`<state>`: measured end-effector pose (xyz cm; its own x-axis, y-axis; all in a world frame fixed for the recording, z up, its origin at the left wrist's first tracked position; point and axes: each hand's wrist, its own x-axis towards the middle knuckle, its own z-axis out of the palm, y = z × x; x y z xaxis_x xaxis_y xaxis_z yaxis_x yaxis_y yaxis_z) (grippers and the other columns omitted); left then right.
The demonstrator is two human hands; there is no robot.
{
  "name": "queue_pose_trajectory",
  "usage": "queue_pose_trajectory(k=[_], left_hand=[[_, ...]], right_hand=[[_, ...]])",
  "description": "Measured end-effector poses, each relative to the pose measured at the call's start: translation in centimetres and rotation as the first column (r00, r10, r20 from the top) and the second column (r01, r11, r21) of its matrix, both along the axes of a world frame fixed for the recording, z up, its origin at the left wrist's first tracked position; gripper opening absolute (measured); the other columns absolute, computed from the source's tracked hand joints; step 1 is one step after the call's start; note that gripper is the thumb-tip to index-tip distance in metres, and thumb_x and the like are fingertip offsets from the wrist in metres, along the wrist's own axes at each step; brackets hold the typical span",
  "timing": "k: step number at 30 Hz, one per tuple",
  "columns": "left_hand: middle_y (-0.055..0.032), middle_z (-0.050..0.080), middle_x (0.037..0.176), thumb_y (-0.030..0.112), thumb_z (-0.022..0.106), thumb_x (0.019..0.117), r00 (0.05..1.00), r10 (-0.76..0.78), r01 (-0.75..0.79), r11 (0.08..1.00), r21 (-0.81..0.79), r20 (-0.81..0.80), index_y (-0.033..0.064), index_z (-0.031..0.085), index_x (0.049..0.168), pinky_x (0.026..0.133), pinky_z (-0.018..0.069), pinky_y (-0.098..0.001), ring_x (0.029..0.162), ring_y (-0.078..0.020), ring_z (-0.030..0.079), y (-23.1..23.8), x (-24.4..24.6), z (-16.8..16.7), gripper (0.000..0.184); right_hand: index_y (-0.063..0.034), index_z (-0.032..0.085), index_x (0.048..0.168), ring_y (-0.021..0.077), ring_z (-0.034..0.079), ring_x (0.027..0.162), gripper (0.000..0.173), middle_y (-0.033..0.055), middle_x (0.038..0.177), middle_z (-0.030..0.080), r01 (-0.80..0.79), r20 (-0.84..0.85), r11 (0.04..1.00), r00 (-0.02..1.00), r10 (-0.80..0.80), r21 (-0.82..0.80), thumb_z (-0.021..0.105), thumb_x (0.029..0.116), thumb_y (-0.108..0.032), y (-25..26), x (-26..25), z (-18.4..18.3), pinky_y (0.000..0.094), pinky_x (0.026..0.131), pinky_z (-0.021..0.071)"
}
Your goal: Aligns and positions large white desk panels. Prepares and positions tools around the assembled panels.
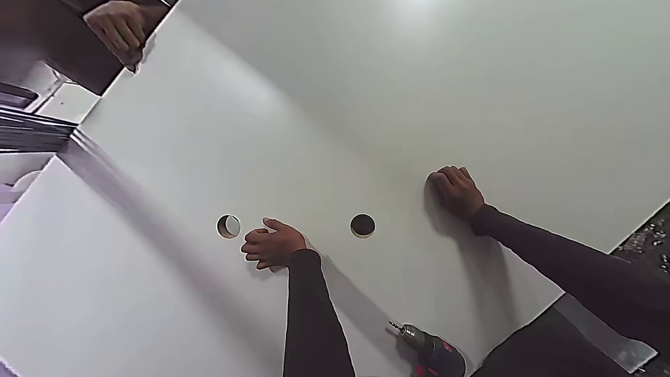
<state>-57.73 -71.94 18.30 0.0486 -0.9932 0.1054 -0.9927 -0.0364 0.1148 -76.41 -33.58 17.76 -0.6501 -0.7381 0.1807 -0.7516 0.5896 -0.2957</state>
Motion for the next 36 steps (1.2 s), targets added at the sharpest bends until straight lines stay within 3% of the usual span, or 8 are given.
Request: queue_pose_trajectory(k=[5, 20, 22, 24, 28, 30, 33, 36], left_hand=[[-0.0226, 0.057, 0.136, 0.050, 0.043, 0.1038, 0.999, -0.024, 0.024, 1.000, -0.010, 0.021, 0.0040, 0.061, 0.126, 0.098, 0.0432, -0.0662, 0.133, -0.0444, 0.050, 0.1, 0.0, 0.2, 0.054], [-0.0199, 0.058, 0.130, 0.049, 0.046, 0.1038, 1.000, 0.006, -0.006, 1.000, -0.006, 0.012, 0.0071, 0.063, 0.117, 0.095, 0.0453, -0.0640, 0.129, -0.0421, 0.053, 0.3, -0.3, 0.6, 0.047], [-0.0200, 0.058, 0.130, 0.049, 0.046, 0.1038, 1.000, 0.006, -0.006, 1.000, -0.002, 0.013, 0.0070, 0.062, 0.117, 0.095, 0.0450, -0.0639, 0.129, -0.0420, 0.053, 0.3, -0.4, 0.8, 0.047], [-0.0205, 0.057, 0.131, 0.049, 0.046, 0.1039, 1.000, 0.005, -0.005, 1.000, 0.000, 0.020, 0.0066, 0.062, 0.118, 0.096, 0.0450, -0.0640, 0.129, -0.0424, 0.053, 0.4, -0.4, 0.8, 0.047], [-0.0208, 0.058, 0.129, 0.050, 0.046, 0.1036, 0.999, -0.005, 0.005, 1.000, -0.001, 0.048, 0.0063, 0.063, 0.117, 0.094, 0.0462, -0.0636, 0.128, -0.0425, 0.054, 0.3, -0.2, 0.7, 0.048], [-0.0205, 0.058, 0.127, 0.050, 0.046, 0.1035, 0.999, -0.012, 0.012, 1.000, -0.008, 0.053, 0.0062, 0.063, 0.115, 0.093, 0.0462, -0.0636, 0.127, -0.0425, 0.054, 0.1, -0.2, 0.6, 0.048], [-0.0210, 0.059, 0.125, 0.049, 0.047, 0.1034, 0.999, -0.017, 0.018, 1.000, -0.019, 0.050, 0.0054, 0.063, 0.115, 0.092, 0.0465, -0.0637, 0.126, -0.0434, 0.055, 0.1, -0.1, 0.1, 0.047], [-0.0206, 0.059, 0.121, 0.048, 0.049, 0.1030, 0.999, -0.019, 0.021, 0.999, -0.037, 0.049, 0.0057, 0.063, 0.112, 0.091, 0.0461, -0.0632, 0.123, -0.0431, 0.055, 0.1, 0.1, -0.2, 0.046]], right_hand=[[-0.0042, 0.065, 0.114, 0.0354, 0.066, 0.096, 0.021, 0.0179, 0.102, 0.067, 0.011, 0.041, 1.000, 0.999, -0.011, -0.007, 0.049, 0.1050, -0.014, -0.1, 0.0, 0.3, 0.0489, 0.080, 0.0519], [-0.0077, 0.065, 0.112, 0.0339, 0.067, 0.094, 0.023, 0.0158, 0.101, 0.068, 0.027, 0.006, 1.000, 1.000, -0.027, 0.008, 0.044, 0.1078, -0.016, -0.2, 0.0, 0.3, 0.0482, 0.079, 0.0520], [-0.0069, 0.066, 0.116, 0.0368, 0.067, 0.100, 0.027, 0.0181, 0.107, 0.069, 0.058, 0.108, 0.994, 0.992, -0.068, 0.098, 0.041, 0.1085, -0.015, -0.9, 0.2, 2.1, 0.0509, 0.087, 0.0510], [-0.0012, 0.065, 0.127, 0.0455, 0.064, 0.117, 0.036, 0.0262, 0.123, 0.068, 0.077, 0.308, 0.972, 0.940, -0.145, 0.221, 0.037, 0.1105, -0.015, -2.2, 0.4, 5.4, 0.0575, 0.104, 0.0441], [-0.0001, 0.065, 0.124, 0.0470, 0.064, 0.113, 0.035, 0.0277, 0.118, 0.068, 0.099, 0.318, 0.976, 0.935, -0.159, 0.196, 0.038, 0.1112, -0.018, -2.0, 0.6, 5.1, 0.0594, 0.103, 0.0447], [-0.0013, 0.067, 0.121, 0.0452, 0.066, 0.109, 0.033, 0.0263, 0.112, 0.069, 0.131, 0.266, 0.982, 0.950, -0.165, 0.139, 0.040, 0.1105, -0.017, -1.9, 0.6, 4.2, 0.0581, 0.099, 0.0471], [-0.0016, 0.068, 0.111, 0.0324, 0.066, 0.088, 0.025, 0.0186, 0.095, 0.067, 0.197, 0.150, 0.968, 0.973, -0.173, -0.157, 0.046, 0.1076, -0.013, -1.6, 0.3, 0.9, 0.0446, 0.078, 0.0532], [0.0052, 0.064, 0.112, 0.0163, 0.063, 0.084, 0.032, 0.0145, 0.097, 0.066, 0.398, 0.446, 0.828, 0.871, -0.205, -0.396, 0.040, 0.1097, -0.015, -5.8, 0.0, 1.8, 0.0306, 0.077, 0.0536]])
